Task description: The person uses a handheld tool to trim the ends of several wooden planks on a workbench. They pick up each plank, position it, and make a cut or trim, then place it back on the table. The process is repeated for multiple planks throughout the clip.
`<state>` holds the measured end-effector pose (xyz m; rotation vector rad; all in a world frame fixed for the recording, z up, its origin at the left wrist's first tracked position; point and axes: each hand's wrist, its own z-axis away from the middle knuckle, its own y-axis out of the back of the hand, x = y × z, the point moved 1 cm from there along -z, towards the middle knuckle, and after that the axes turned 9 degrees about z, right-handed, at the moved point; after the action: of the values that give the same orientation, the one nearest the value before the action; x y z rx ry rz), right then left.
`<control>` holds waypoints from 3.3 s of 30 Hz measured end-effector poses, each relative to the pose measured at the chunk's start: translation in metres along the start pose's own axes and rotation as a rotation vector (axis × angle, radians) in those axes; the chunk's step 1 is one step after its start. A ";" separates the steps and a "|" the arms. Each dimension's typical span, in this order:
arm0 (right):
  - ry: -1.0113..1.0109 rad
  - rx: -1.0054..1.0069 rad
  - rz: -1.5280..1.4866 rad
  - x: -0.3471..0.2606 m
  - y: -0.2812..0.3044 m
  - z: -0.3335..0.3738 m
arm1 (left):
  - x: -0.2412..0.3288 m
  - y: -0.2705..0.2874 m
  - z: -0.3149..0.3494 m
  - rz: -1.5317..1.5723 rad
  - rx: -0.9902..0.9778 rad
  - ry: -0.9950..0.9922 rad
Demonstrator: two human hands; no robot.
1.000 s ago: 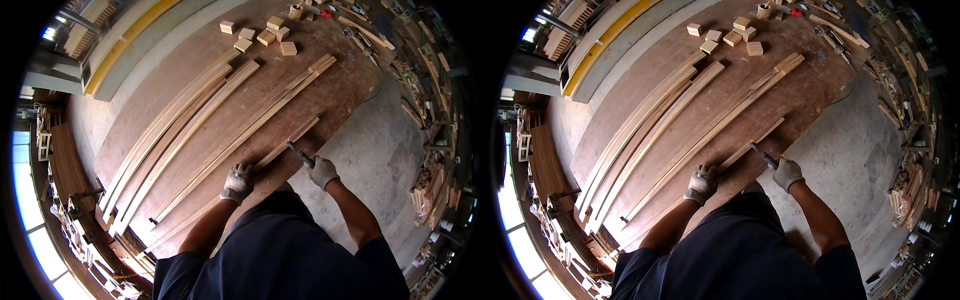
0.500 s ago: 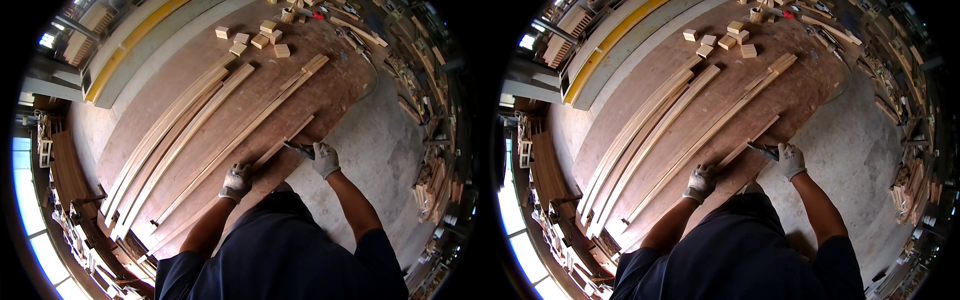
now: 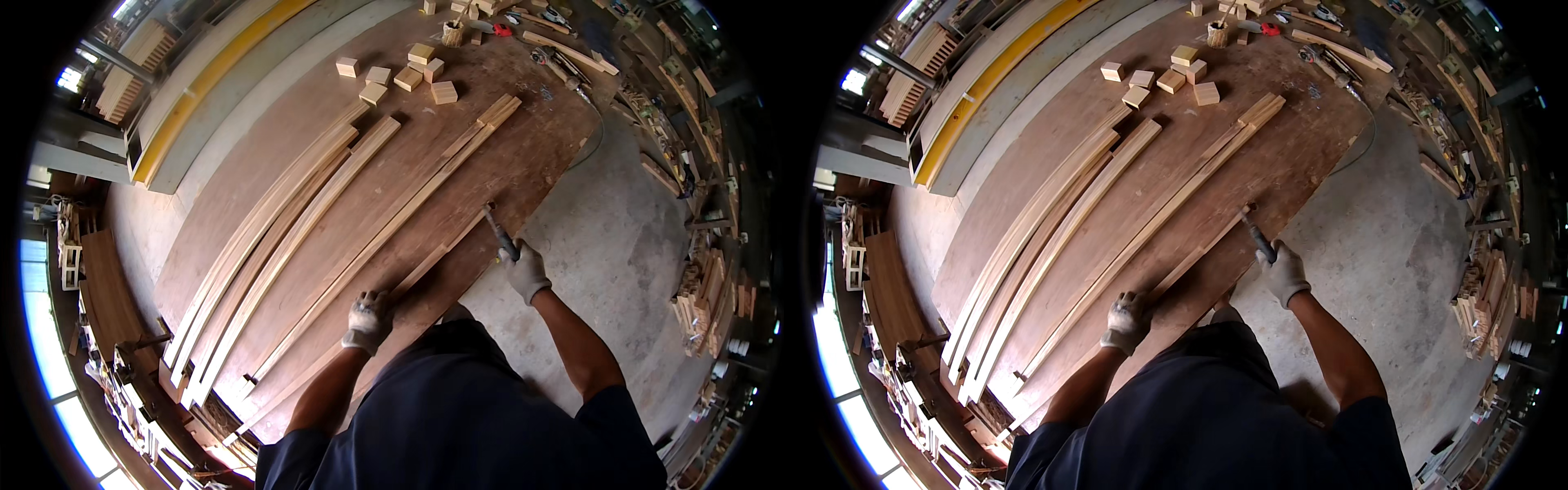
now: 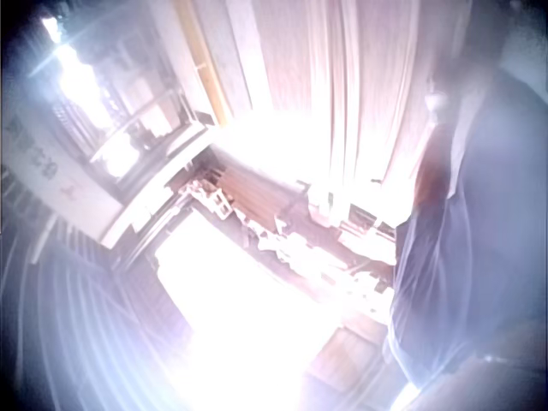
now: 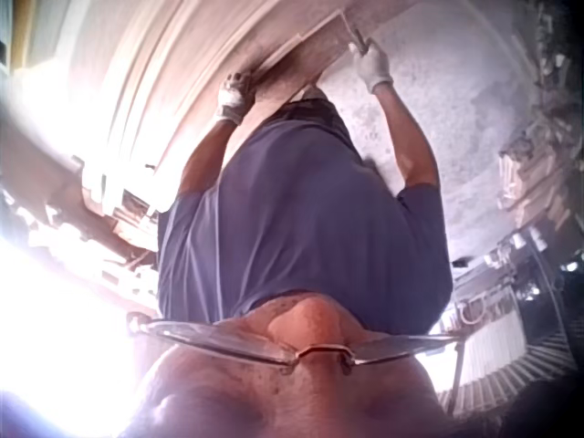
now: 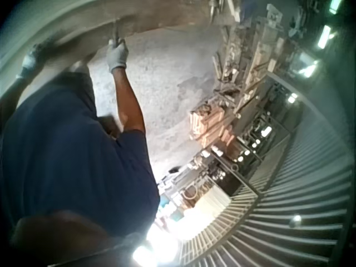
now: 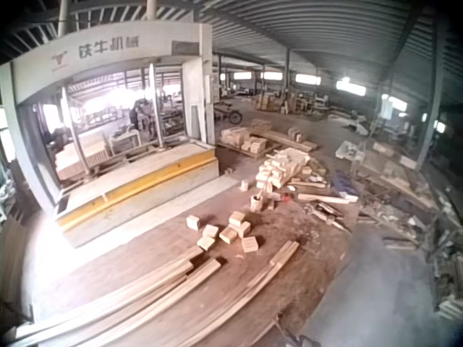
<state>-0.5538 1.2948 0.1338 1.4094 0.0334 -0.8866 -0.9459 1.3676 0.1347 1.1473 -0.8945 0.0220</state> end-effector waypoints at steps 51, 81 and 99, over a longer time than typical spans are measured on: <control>-0.150 -0.483 0.192 -0.059 -0.002 0.017 | -0.003 -0.010 -0.015 0.021 0.072 -0.030; -0.567 -1.022 -0.703 -0.041 0.006 0.006 | -0.007 -0.015 -0.016 0.007 0.062 -0.029; -0.349 -0.082 0.348 -0.029 0.019 -0.033 | -0.007 -0.015 -0.016 -0.022 0.048 -0.002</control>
<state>-0.5483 1.3361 0.1576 1.1238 -0.4236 -0.8169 -0.9349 1.3763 0.1167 1.2020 -0.8873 0.0250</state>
